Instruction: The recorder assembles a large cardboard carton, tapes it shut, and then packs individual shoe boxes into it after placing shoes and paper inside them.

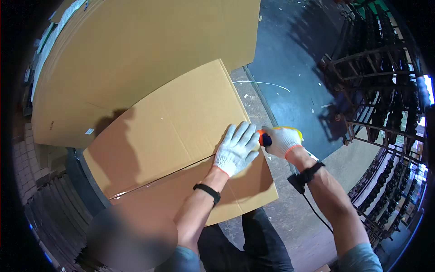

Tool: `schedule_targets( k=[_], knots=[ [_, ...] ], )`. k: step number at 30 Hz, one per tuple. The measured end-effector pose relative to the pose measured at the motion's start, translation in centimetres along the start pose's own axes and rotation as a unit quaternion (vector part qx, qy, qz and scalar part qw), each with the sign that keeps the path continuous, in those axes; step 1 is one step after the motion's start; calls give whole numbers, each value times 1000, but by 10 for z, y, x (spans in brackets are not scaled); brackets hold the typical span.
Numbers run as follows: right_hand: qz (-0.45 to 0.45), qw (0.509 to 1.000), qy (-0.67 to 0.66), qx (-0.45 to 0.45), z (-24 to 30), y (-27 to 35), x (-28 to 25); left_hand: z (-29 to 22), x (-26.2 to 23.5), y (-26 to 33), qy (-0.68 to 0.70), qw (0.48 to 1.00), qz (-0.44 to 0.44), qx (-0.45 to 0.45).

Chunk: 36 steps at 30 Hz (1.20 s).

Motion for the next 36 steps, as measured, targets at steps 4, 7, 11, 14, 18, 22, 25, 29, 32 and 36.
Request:
schedule_targets(
  k=[4,7,11,14,18,22,25,29,32,36],
  knots=[
    [-67,973,-153,160,-47,62,-4,-11,15,-28,10,992,42,121],
    [-141,912,-319,217,-59,115,-4,-22,34,-44,-8,980,115,165],
    [-187,737,-613,216,-6,184,-25,-7,61,-49,-101,964,240,56],
    [-218,736,-607,206,47,215,-38,-9,49,-24,-130,931,339,36],
    [-213,688,-660,215,121,244,-24,-9,-62,39,386,922,26,-12],
    [-233,742,-607,164,208,235,-37,7,-121,140,706,640,150,-265],
    [-141,731,-651,150,276,216,-44,43,-143,189,606,696,209,-324],
    [-150,768,-614,106,329,193,-40,78,-170,226,514,777,168,-321],
    [-102,781,-604,124,362,182,-30,106,-176,243,445,835,101,-306],
    [-12,779,-603,171,389,206,12,193,-205,216,314,901,17,-300]
  ],
)
Point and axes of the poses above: each hand's wrist, its own y-axis away from the middle knuckle, its own x-axis out of the palm, z = x × y, the point moved 10 cm from there along -y, towards the middle knuckle, and after that the axes turned 15 degrees about y, right-handed, at the moved point
